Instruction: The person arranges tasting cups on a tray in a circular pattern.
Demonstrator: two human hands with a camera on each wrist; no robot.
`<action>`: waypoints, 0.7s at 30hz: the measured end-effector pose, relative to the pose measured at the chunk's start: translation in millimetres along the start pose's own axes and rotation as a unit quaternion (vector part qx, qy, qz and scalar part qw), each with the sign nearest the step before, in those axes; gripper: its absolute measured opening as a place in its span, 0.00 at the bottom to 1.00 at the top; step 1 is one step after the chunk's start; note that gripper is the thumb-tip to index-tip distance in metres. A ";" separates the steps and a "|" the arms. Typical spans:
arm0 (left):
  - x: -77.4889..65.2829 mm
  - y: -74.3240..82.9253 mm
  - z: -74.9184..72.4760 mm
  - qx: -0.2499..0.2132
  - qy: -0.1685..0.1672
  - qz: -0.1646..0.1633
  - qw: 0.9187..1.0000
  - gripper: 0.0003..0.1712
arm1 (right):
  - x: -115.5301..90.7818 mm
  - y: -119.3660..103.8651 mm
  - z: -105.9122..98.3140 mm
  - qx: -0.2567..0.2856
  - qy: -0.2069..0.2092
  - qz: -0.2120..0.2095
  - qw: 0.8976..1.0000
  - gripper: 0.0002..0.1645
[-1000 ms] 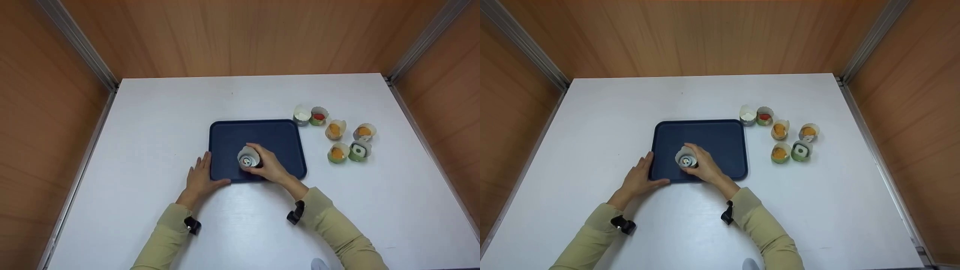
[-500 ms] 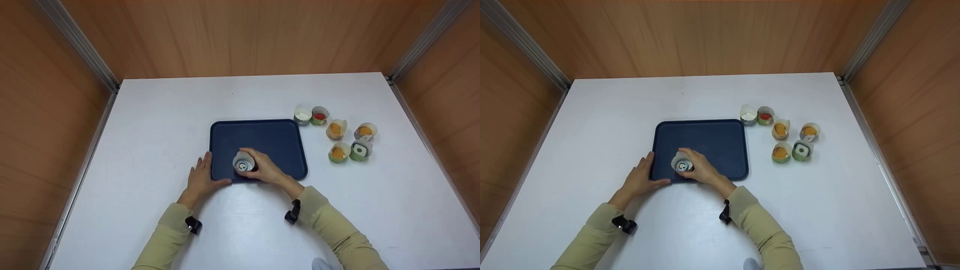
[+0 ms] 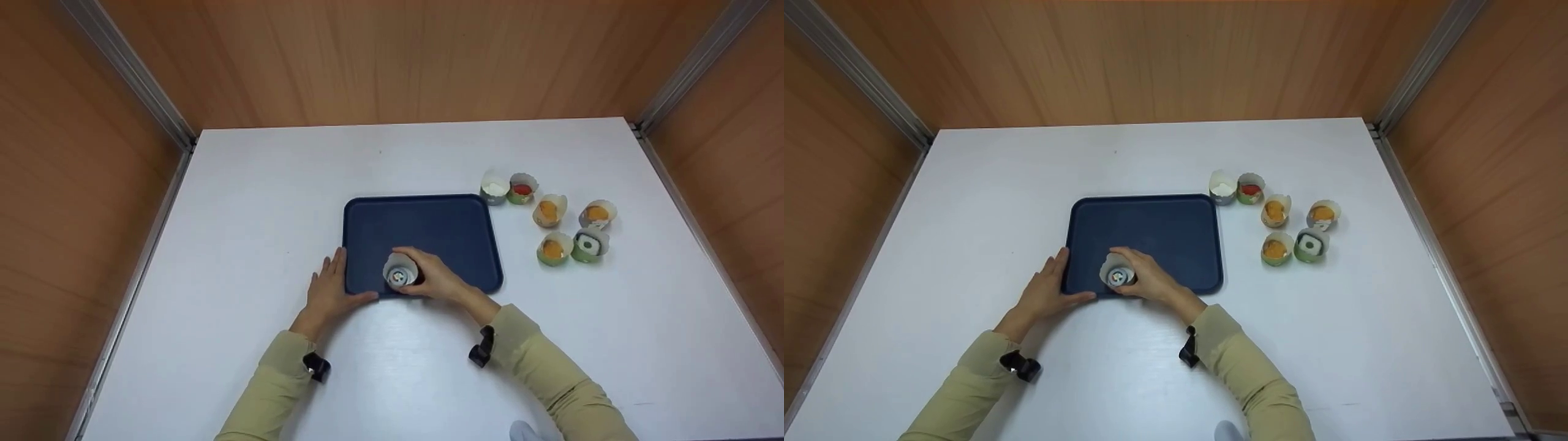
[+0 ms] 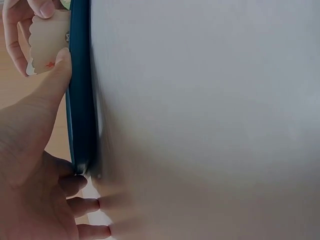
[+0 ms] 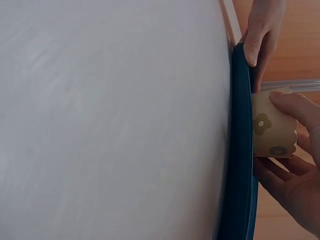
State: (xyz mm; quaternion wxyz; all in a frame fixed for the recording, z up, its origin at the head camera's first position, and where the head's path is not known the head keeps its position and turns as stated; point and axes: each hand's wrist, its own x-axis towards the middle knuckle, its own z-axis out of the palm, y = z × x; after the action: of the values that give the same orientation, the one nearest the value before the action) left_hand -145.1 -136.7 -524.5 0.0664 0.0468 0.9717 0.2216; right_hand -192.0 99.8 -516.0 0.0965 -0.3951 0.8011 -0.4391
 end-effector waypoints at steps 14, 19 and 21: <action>2.5 0.3 -1.3 0.010 -0.008 -0.005 1.000 0.66 | -6.4 -6.8 -7.8 -0.009 -0.004 0.027 1.000 0.45; 2.3 0.8 -1.4 0.008 -0.010 -0.009 1.000 0.66 | -13.3 -10.2 -12.9 -0.018 0.019 0.034 0.999 0.41; 1.9 1.4 -1.3 0.005 -0.009 -0.009 1.000 0.66 | -17.2 -11.8 -15.4 -0.033 0.030 0.039 0.998 0.40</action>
State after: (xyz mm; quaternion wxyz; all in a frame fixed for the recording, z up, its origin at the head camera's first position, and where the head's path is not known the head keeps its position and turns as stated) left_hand -147.0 -135.8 -522.9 0.0771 0.0409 0.9725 0.2159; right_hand -181.8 118.1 -501.0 0.0766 -0.3533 0.8323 -0.4202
